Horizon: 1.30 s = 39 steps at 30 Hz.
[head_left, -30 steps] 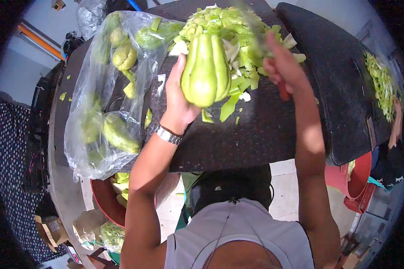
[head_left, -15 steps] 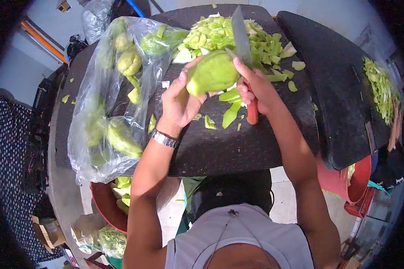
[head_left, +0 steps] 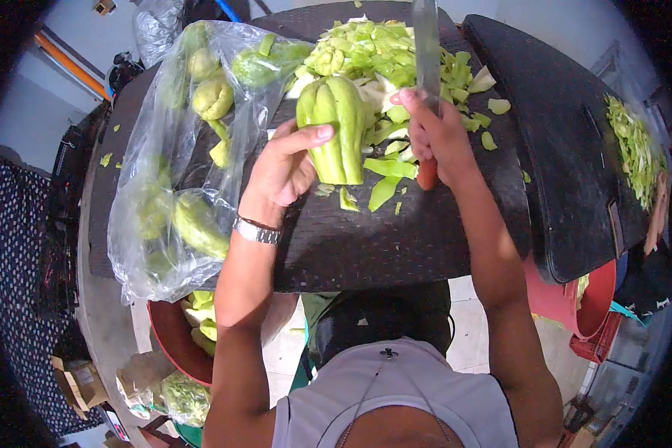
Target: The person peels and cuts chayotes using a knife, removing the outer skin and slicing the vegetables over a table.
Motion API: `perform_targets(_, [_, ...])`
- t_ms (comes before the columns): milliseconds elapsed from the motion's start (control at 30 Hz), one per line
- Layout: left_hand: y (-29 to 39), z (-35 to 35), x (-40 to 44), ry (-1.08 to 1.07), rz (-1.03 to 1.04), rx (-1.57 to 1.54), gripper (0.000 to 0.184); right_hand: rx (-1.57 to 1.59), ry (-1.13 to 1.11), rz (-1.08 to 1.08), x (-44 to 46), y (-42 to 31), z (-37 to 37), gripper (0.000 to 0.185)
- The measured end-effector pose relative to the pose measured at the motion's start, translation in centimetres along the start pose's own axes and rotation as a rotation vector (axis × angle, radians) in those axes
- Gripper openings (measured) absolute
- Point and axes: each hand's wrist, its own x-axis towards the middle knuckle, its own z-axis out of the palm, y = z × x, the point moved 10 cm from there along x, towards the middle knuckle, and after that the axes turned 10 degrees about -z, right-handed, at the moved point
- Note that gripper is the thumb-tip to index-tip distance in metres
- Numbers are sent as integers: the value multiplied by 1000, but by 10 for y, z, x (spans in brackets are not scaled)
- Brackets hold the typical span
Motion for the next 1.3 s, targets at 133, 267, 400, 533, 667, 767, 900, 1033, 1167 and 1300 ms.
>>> perform_targets(133, [-13,-25,10,170,74,-21,56,-257,-39,-207,4,-10,0,36])
perform_targets(267, [-22,-6,11,107,-18,-73,56,-791,-212,-520,-14,-38,23,39])
perform_targets(400, [-16,-15,11,211,212,204,78,-867,-330,-528,-26,-40,42,46])
perform_targets(533, [-17,-13,10,250,273,232,92,-890,-354,-595,-29,-41,47,49])
perform_targets(667, [-22,-11,10,307,196,257,94,-957,-329,-622,-22,-38,39,56])
perform_targets(767, [-14,1,7,328,164,358,91,-944,-186,-538,3,-28,6,55])
perform_targets(900, [-14,17,5,270,272,393,81,-777,-240,-543,-8,-38,12,44])
perform_targets(1033, [-21,-3,13,247,107,431,74,-835,-312,-480,-14,-35,26,53])
perform_targets(1167, [-12,-7,4,303,282,380,73,-857,-338,-584,-22,-38,36,52])
perform_targets(1300, [-16,-3,10,276,165,442,74,-859,-270,-597,-8,-32,19,51])
